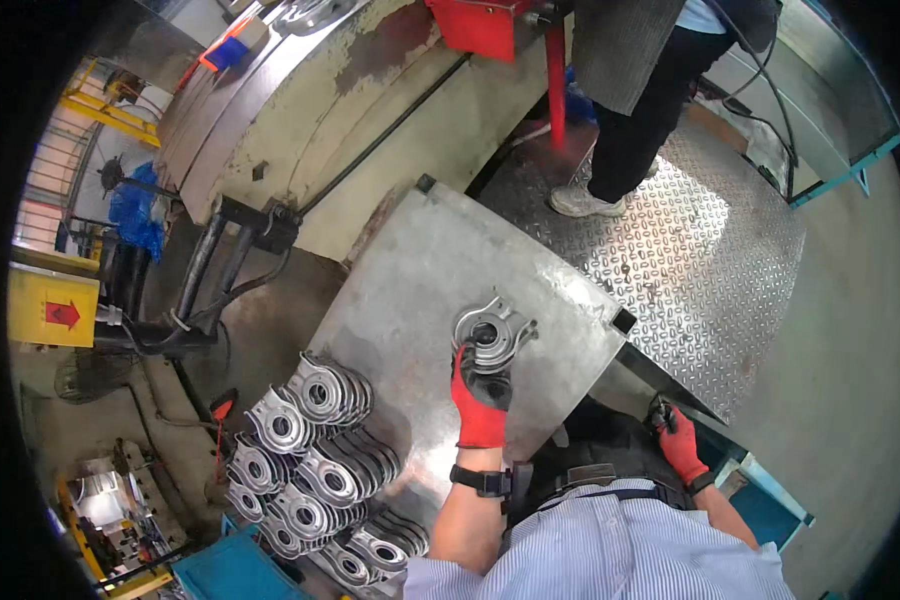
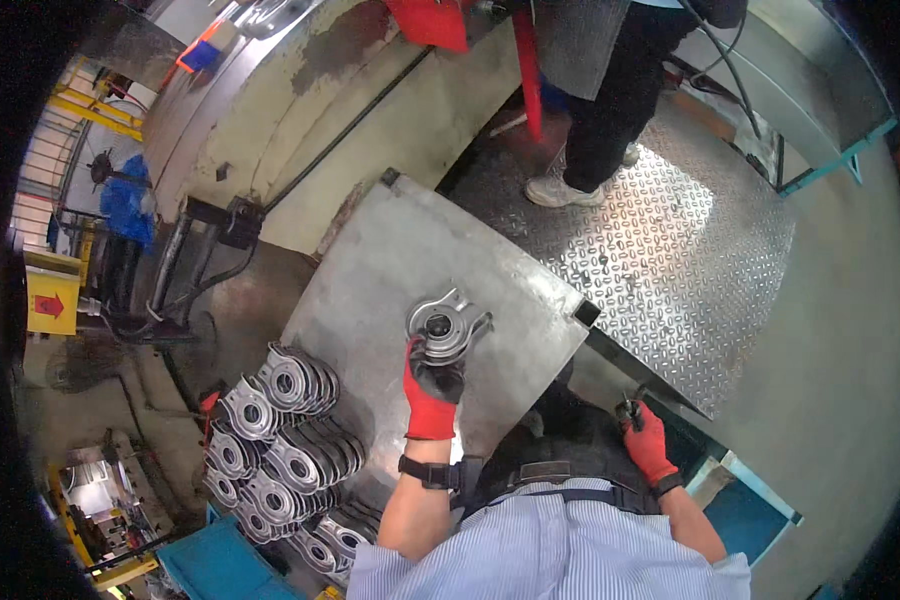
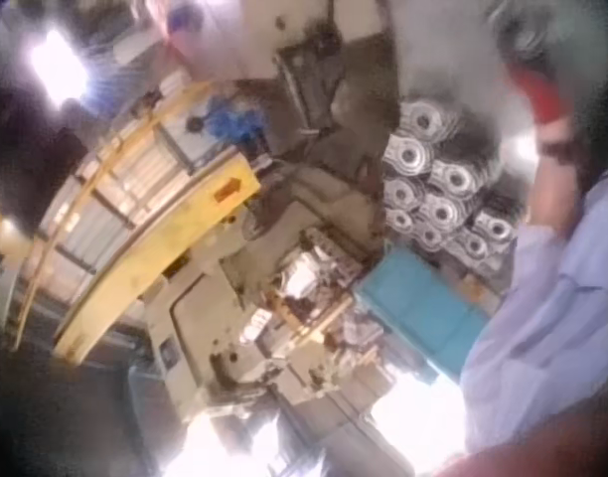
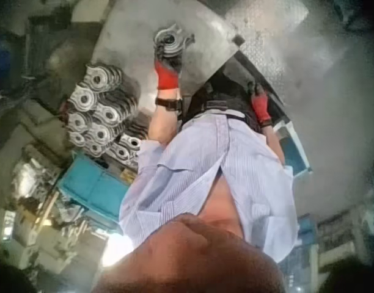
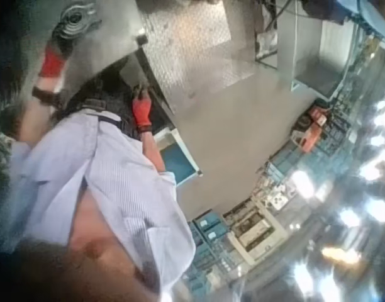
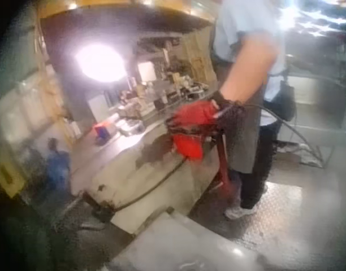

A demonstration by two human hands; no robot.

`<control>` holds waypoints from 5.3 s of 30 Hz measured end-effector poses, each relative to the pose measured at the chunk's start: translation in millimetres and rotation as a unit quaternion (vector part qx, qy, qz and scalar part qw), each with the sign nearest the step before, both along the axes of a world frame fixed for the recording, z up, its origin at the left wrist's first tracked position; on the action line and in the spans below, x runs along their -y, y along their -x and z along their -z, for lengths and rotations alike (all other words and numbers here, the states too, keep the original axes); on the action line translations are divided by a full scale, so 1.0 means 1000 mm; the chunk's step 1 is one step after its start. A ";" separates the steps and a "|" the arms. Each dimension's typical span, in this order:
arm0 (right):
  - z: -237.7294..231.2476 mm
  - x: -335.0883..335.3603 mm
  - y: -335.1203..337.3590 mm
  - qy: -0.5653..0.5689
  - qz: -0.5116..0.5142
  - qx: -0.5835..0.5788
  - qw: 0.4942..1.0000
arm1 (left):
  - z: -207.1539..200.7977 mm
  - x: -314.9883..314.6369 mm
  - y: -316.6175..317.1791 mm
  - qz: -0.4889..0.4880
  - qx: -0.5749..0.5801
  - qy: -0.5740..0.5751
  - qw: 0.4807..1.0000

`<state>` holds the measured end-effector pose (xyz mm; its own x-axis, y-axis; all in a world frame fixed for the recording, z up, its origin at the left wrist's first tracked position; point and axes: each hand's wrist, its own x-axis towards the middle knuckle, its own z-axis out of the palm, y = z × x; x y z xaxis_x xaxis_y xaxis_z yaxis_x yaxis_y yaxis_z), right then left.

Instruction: Assemble bearing or flange components using a hand-held tool at a metal fabrication station.

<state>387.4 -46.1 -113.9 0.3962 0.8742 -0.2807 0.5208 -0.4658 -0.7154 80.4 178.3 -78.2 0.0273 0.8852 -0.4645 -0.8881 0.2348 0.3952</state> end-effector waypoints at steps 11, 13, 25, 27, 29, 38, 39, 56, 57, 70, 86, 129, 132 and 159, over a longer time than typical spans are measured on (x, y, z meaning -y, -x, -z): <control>-0.006 0.022 0.045 0.011 0.043 0.006 0.999 | -0.023 0.030 0.011 0.325 -0.679 -0.074 0.654; -0.010 0.022 0.053 0.005 0.032 0.006 0.999 | -0.026 0.014 0.010 0.336 -0.734 -0.105 0.581; -0.044 0.008 0.117 -0.070 -0.107 0.000 0.992 | -0.038 0.096 0.068 0.309 -0.377 0.054 0.872; -0.043 0.006 0.129 -0.057 -0.153 -0.015 0.986 | -0.043 0.117 0.073 0.299 -0.311 0.123 0.894; -0.036 0.006 0.142 -0.050 -0.207 0.003 0.977 | -0.038 0.129 0.084 0.315 -0.265 0.109 0.905; -0.018 -0.002 0.168 -0.013 -0.282 0.059 0.957 | 0.022 0.143 0.074 0.345 -0.612 0.038 0.710; -0.016 -0.003 0.169 -0.011 -0.283 0.058 0.957 | 0.028 0.144 0.071 0.330 -0.687 0.027 0.646; 0.001 -0.009 0.181 0.014 -0.287 0.065 0.956 | 0.023 0.138 0.071 0.355 -0.699 0.024 0.620; -0.001 -0.011 0.181 0.020 -0.290 0.062 0.955 | 0.026 0.139 0.073 0.358 -0.709 0.019 0.607; -0.007 -0.004 0.182 0.012 -0.248 0.062 0.967 | 0.033 0.144 0.062 0.346 -0.712 0.072 0.606; -0.013 -0.007 0.183 0.017 -0.276 0.106 0.955 | 0.032 0.150 0.061 0.307 -0.728 0.039 0.612; 0.043 0.000 0.150 -0.080 -0.186 -0.073 0.977 | -0.160 0.213 0.396 0.068 -0.932 0.195 0.298; 0.013 -0.003 0.161 -0.055 -0.192 -0.027 0.979 | -0.165 0.198 0.390 0.112 -0.937 0.196 0.266; -0.031 0.017 0.114 0.042 0.025 -0.013 0.999 | -0.006 0.013 -0.021 0.342 -0.825 -0.097 0.439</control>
